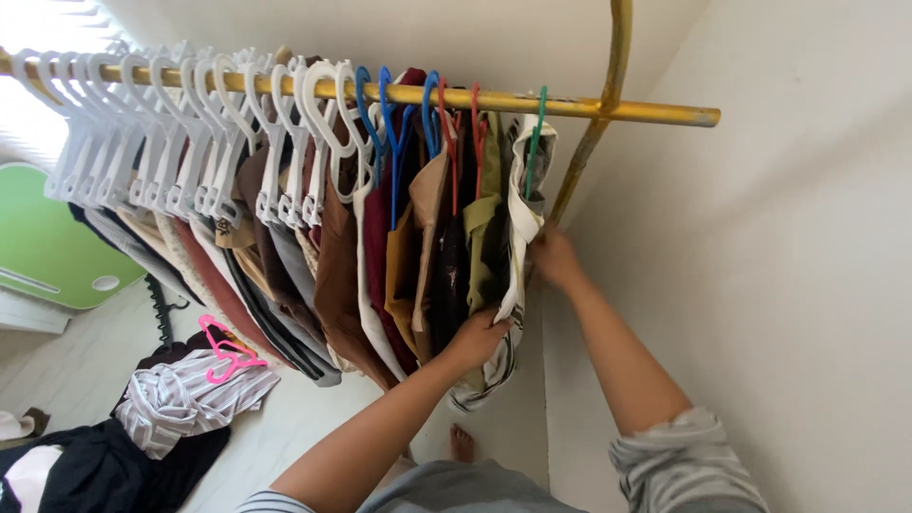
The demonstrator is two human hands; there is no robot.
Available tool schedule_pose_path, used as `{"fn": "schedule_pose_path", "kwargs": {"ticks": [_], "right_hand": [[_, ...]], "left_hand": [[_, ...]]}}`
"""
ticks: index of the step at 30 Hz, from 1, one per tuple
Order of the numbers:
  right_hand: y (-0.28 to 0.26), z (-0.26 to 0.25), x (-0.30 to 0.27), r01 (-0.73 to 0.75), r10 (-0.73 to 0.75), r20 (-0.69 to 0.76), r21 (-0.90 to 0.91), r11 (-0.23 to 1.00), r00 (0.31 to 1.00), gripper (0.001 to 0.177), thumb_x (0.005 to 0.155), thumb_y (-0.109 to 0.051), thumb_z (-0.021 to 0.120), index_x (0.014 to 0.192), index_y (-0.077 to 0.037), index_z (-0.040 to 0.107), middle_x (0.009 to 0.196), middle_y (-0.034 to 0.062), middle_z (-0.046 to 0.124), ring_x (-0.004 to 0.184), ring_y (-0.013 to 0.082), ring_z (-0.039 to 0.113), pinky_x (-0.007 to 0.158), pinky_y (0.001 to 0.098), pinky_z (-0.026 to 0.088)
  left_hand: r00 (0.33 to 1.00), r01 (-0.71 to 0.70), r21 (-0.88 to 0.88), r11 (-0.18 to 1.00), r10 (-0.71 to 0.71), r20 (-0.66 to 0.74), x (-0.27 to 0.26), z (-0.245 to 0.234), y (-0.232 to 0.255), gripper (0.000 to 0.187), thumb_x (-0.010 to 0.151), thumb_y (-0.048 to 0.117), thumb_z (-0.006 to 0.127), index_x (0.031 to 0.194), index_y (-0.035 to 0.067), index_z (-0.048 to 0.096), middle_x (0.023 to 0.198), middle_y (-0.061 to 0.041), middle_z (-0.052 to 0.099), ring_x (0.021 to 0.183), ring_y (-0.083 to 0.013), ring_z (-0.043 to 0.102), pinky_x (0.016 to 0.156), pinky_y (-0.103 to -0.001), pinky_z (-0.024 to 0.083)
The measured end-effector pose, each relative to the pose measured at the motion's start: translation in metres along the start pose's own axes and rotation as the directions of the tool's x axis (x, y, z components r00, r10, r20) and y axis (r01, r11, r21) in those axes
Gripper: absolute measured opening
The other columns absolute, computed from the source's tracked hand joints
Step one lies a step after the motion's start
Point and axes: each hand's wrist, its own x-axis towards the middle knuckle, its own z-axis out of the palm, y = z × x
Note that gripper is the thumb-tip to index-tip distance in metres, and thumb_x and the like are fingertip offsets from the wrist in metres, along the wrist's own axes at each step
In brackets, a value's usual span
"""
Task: The person is hanging clothes onto hangers and placing them on a garment rack.
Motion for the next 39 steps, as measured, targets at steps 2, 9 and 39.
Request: {"fn": "schedule_pose_path", "kwargs": {"ticks": [2,9,39], "right_hand": [[-0.008,0.0,0.036,0.161,-0.161,-0.067,-0.013,0.987,0.985,0.088,0.078,-0.006,0.079,0.151,-0.003,0.03,0.147,0.0289,0.044,0.128,0.044,0.052,0.098,0.0484,0.049],[-0.142,-0.045,0.089,-0.327,0.355,0.116,0.713,0.62,0.927,0.083,0.096,-0.064,0.028,0.166,-0.028,0.002,0.159,0.024,0.039,0.136,0.0454,0.05,0.102,0.0561,0.043],[-0.194,-0.037,0.171,0.315,-0.309,0.073,-0.106,0.943,0.948,0.045,0.097,-0.024,0.072,0.13,-0.005,0.047,0.123,0.0179,0.064,0.119,0.0322,0.064,0.096,0.0436,0.051]], "left_hand": [[0.999,-0.026,-0.075,0.997,0.022,-0.043,0.008,0.003,-0.025,0.04,0.102,0.032,0.056,0.121,-0.002,0.066,0.091,-0.014,0.067,0.084,-0.0244,0.063,0.08,-0.04,0.051],[0.985,-0.12,-0.178,0.977,0.094,-0.146,0.006,-0.027,-0.038,0.045,0.097,0.027,0.06,0.136,0.005,0.061,0.111,-0.005,0.071,0.098,-0.0165,0.064,0.089,-0.034,0.049],[0.994,0.023,0.083,0.996,-0.015,-0.106,-0.015,-0.036,-0.026,0.036,0.099,0.029,0.053,0.112,-0.003,0.064,0.097,-0.025,0.071,0.088,-0.0362,0.069,0.082,-0.047,0.053]]}}
